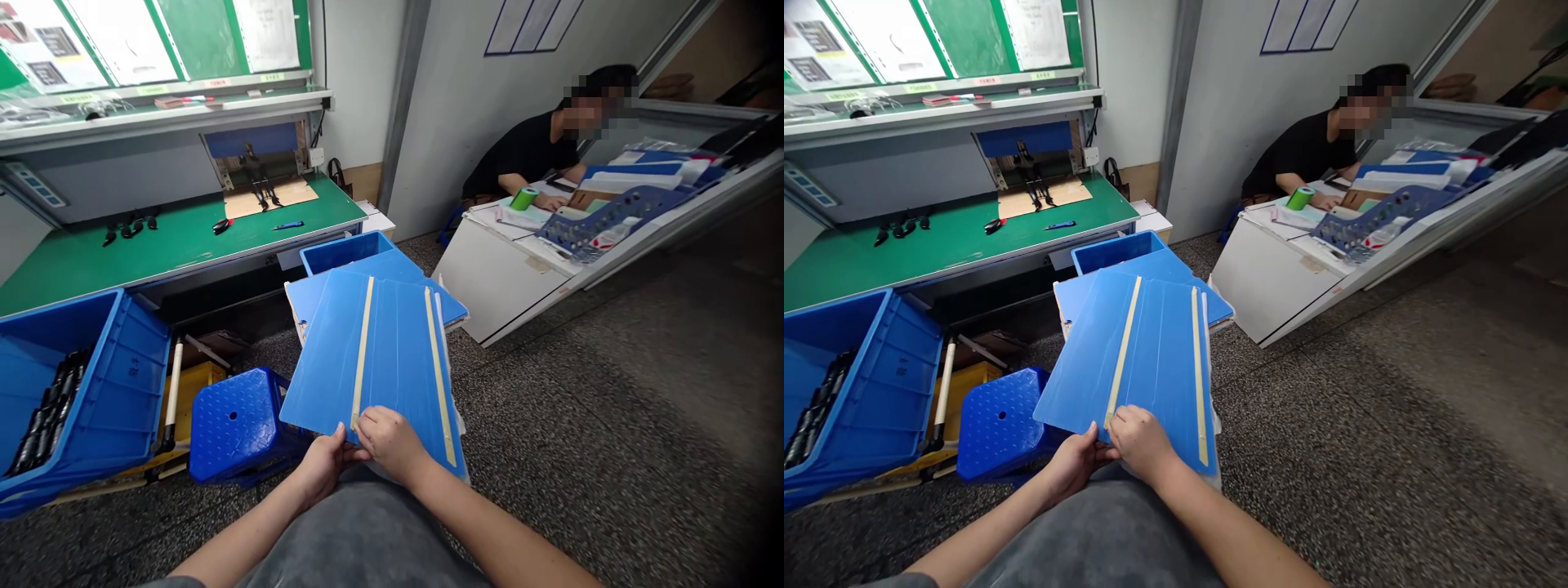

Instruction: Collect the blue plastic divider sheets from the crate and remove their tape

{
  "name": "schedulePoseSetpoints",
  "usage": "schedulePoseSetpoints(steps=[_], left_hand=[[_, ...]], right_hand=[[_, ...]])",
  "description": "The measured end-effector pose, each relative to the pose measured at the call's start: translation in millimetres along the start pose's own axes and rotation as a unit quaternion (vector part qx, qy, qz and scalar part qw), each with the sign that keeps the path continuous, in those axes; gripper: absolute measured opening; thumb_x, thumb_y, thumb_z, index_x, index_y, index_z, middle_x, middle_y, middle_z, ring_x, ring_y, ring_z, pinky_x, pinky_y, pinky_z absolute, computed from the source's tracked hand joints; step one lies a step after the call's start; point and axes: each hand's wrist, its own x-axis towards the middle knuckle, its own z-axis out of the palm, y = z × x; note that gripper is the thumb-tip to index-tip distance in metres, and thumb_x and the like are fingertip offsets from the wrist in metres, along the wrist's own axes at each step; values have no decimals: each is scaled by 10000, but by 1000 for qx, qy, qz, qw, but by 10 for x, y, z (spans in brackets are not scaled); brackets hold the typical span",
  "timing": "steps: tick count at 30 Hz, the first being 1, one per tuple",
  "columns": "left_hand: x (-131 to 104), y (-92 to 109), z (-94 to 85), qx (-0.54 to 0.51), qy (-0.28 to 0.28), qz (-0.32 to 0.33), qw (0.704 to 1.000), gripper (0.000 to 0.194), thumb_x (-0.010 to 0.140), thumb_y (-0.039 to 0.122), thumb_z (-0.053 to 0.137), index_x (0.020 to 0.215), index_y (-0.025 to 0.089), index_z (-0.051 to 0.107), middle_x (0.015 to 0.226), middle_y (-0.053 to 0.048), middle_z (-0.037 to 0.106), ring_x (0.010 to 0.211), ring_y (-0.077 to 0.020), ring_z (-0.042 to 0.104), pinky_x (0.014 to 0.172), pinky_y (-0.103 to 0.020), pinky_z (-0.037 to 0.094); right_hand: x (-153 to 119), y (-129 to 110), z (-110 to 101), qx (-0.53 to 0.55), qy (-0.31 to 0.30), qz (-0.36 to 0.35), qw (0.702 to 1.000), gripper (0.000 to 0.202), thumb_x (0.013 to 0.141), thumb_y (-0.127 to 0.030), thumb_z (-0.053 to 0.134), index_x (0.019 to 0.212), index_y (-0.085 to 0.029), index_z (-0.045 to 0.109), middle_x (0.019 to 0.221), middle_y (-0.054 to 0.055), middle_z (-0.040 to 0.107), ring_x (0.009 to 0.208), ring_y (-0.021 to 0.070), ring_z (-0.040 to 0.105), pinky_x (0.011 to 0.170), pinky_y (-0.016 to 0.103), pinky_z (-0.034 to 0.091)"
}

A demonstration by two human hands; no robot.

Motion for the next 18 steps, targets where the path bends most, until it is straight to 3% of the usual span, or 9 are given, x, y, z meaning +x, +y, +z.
schedulePoseSetpoints(steps=[4,8,13,18], left_hand=[[13,-7,-76,-1,11,-15,1000,459,838,511,564,833,69,687,765,-121,708,866,-256,688,953,-406,413],[37,20,-209,43,5,-88,995,530,834,542,552,1038,71,683,918,-153,724,900,-223,665,903,-346,413],[111,-84,-435,70,40,-109,991,507,795,584,574,970,128,708,1140,-144,673,766,-150,649,697,-242,407],[173,-189,-639,71,62,-142,985,455,738,582,641,879,152,690,1044,-119,698,665,-134,642,589,-220,380]], right_hand=[[98,125,15,32,19,75,997,283,948,-238,419,745,-187,609,757,18,624,720,131,567,674,253,397],[378,503,-50,44,61,150,986,208,931,-302,454,968,-217,640,946,28,664,882,153,603,768,267,446],[1032,1237,-105,21,109,248,962,320,899,-330,486,1169,-192,588,1144,84,612,1058,208,556,894,337,440],[1713,1833,-29,0,105,305,947,355,897,-354,525,1202,-173,549,1236,94,547,1137,228,507,963,423,415]])
